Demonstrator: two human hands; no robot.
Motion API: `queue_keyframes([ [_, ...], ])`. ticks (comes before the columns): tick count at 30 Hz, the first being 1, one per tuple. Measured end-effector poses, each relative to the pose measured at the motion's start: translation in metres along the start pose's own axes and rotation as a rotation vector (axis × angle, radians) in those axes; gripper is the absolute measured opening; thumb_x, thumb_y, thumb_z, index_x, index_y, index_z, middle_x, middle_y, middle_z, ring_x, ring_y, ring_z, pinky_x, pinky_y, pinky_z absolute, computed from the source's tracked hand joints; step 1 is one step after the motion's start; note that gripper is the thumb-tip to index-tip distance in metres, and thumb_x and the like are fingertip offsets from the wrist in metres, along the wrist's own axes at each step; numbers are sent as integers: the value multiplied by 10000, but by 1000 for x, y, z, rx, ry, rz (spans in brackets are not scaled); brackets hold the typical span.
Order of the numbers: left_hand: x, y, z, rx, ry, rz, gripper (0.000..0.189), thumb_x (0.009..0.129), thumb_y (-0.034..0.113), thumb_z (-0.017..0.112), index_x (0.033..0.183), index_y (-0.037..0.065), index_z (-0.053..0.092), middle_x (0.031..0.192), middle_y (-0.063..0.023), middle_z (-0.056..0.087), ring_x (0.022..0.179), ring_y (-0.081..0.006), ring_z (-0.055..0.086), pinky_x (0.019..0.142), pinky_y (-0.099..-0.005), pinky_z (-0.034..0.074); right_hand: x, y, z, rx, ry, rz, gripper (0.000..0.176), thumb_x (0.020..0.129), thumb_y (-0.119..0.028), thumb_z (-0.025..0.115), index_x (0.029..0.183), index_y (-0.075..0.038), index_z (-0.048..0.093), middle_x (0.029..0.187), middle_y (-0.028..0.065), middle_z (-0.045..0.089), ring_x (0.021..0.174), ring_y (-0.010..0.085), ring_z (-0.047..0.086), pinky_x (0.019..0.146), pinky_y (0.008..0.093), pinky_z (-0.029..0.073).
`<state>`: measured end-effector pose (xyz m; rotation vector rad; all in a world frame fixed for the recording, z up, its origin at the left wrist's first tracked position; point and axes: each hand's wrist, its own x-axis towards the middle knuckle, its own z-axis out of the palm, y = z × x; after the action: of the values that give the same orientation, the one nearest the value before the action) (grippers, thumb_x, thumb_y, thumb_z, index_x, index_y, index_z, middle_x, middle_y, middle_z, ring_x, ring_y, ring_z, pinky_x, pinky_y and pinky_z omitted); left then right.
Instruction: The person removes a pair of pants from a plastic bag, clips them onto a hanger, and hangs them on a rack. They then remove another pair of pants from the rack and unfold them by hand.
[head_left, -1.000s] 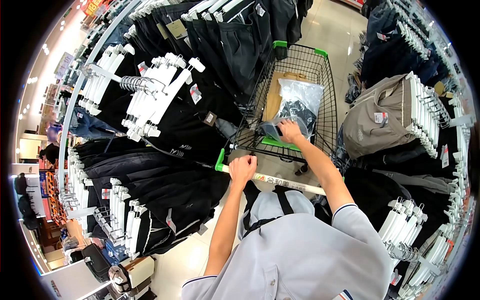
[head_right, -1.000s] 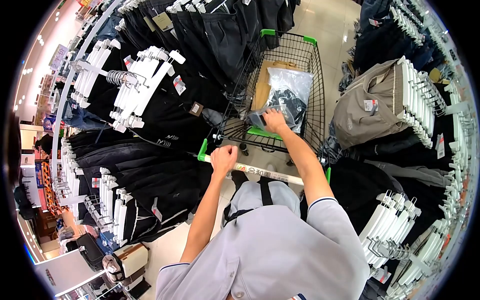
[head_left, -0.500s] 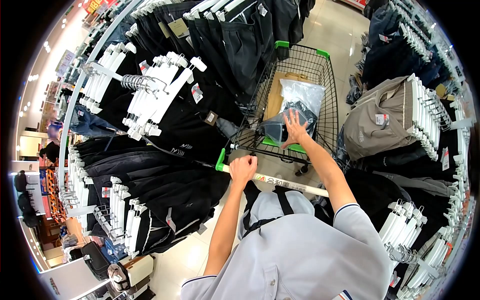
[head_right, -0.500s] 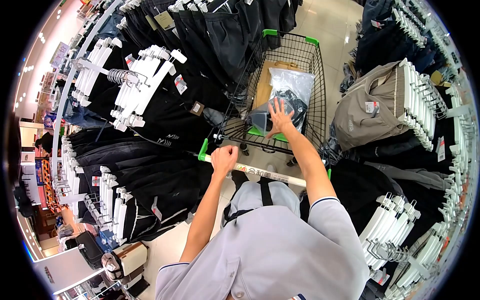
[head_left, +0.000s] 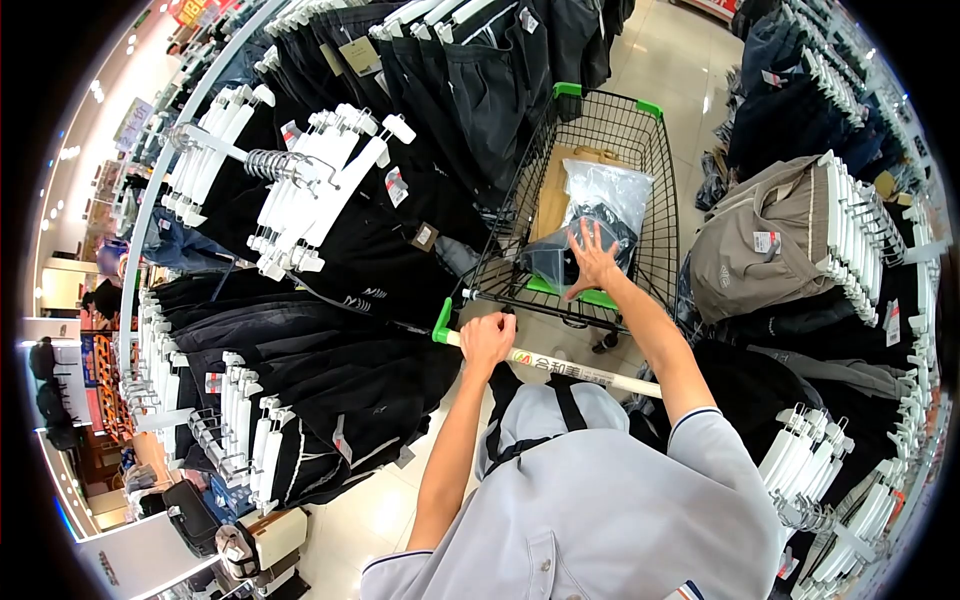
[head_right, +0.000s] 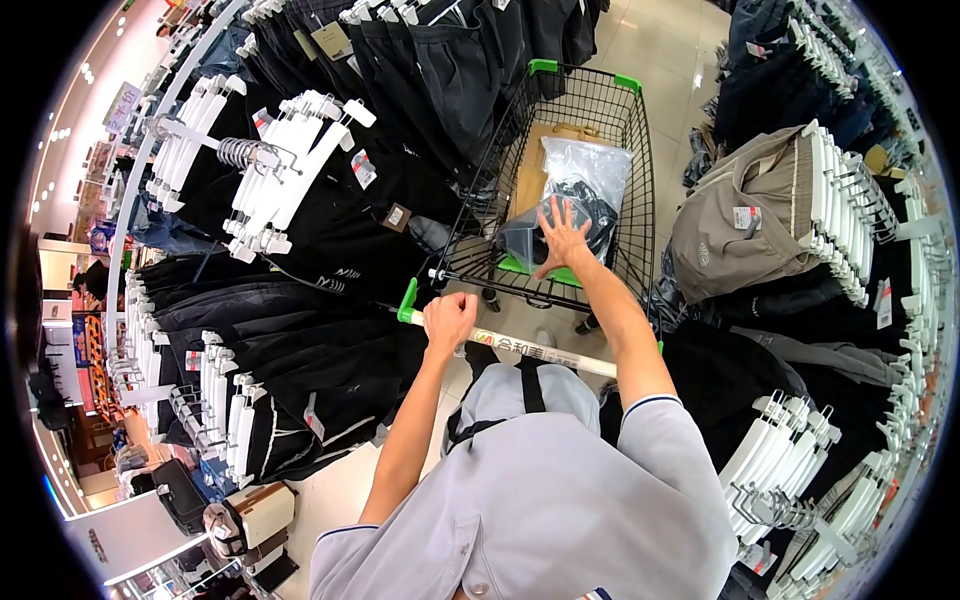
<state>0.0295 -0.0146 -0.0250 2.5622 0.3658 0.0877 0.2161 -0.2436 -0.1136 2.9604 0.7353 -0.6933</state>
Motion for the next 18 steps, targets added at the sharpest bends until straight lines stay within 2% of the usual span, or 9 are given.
queue_keyframes([
  [1, 0, 0, 0, 14, -7, -1, 368, 890, 315, 607, 715, 7, 706, 680, -243, 645, 657, -464, 642, 661, -534, 518, -4, 0, -4, -49, 39, -34, 1512, 468, -724, 925, 1648, -143, 181, 1713, 236, 51, 1550, 507, 147, 1019, 798, 390],
  [2, 0, 0, -1, 14, -9, 0, 368, 890, 315, 607, 715, 7, 706, 680, -243, 645, 657, -464, 642, 661, -534, 518, 7, 3, 7, -48, 38, -32, 1512, 468, -724, 925, 1648, -143, 181, 1713, 236, 51, 1550, 507, 147, 1019, 798, 390],
  [4, 1, 2, -3, -8, -2, 6, 357, 876, 326, 609, 739, 26, 747, 701, -246, 670, 671, -470, 658, 686, -544, 537, 44, 17, 50, 43, -169, -51, 1151, 607, -600, 924, 1509, -97, 416, 1599, 197, 355, 1425, 456, 429, 1006, 657, 494],
  [5, 1, 2, -3, -10, -3, 6, 357, 876, 326, 609, 739, 26, 747, 701, -246, 670, 671, -470, 658, 686, -544, 537, 48, 21, 60, 42, -170, -50, 1151, 607, -600, 924, 1509, -97, 416, 1599, 197, 355, 1425, 456, 429, 1006, 657, 494],
  [7, 1, 2, -2, 10, -29, -9, 354, 878, 324, 608, 746, 29, 752, 704, -246, 671, 678, -468, 661, 688, -542, 539, 51, 27, 73, 161, -116, -72, 905, 615, -517, 920, 1320, -94, 539, 1390, 139, 534, 1340, 383, 540, 958, 598, 541],
  [11, 1, 0, 0, 15, -35, -15, 355, 879, 327, 607, 754, 31, 756, 711, -245, 675, 688, -466, 666, 693, -538, 541, 13, 24, 36, 184, -166, -13, 1058, 640, -588, 910, 1448, -73, 460, 1502, 164, 464, 1330, 432, 527, 1043, 536, 520],
  [14, 1, 0, -1, 5, -36, -18, 354, 881, 331, 605, 761, 36, 760, 718, -244, 679, 695, -466, 669, 696, -536, 543, 3, 28, 32, 125, -237, 73, 1255, 567, -697, 905, 1529, -86, 379, 1574, 194, 382, 1380, 455, 473, 1088, 543, 490],
  [16, 0, 0, -1, 7, -36, -14, 353, 882, 331, 602, 764, 41, 763, 720, -242, 680, 695, -467, 668, 696, -539, 542, 1, 32, 31, 153, -250, 94, 1461, 488, -791, 883, 1616, -113, 250, 1675, 230, 196, 1483, 472, 329, 1147, 611, 412],
  [18, 0, -1, 0, 17, -44, -16, 350, 883, 331, 602, 770, 44, 767, 719, -242, 680, 694, -467, 667, 695, -539, 541, -1, 33, 29, 160, -263, 97, 1504, 473, -809, 875, 1634, -122, 208, 1696, 231, 107, 1521, 472, 237, 1149, 668, 368],
])
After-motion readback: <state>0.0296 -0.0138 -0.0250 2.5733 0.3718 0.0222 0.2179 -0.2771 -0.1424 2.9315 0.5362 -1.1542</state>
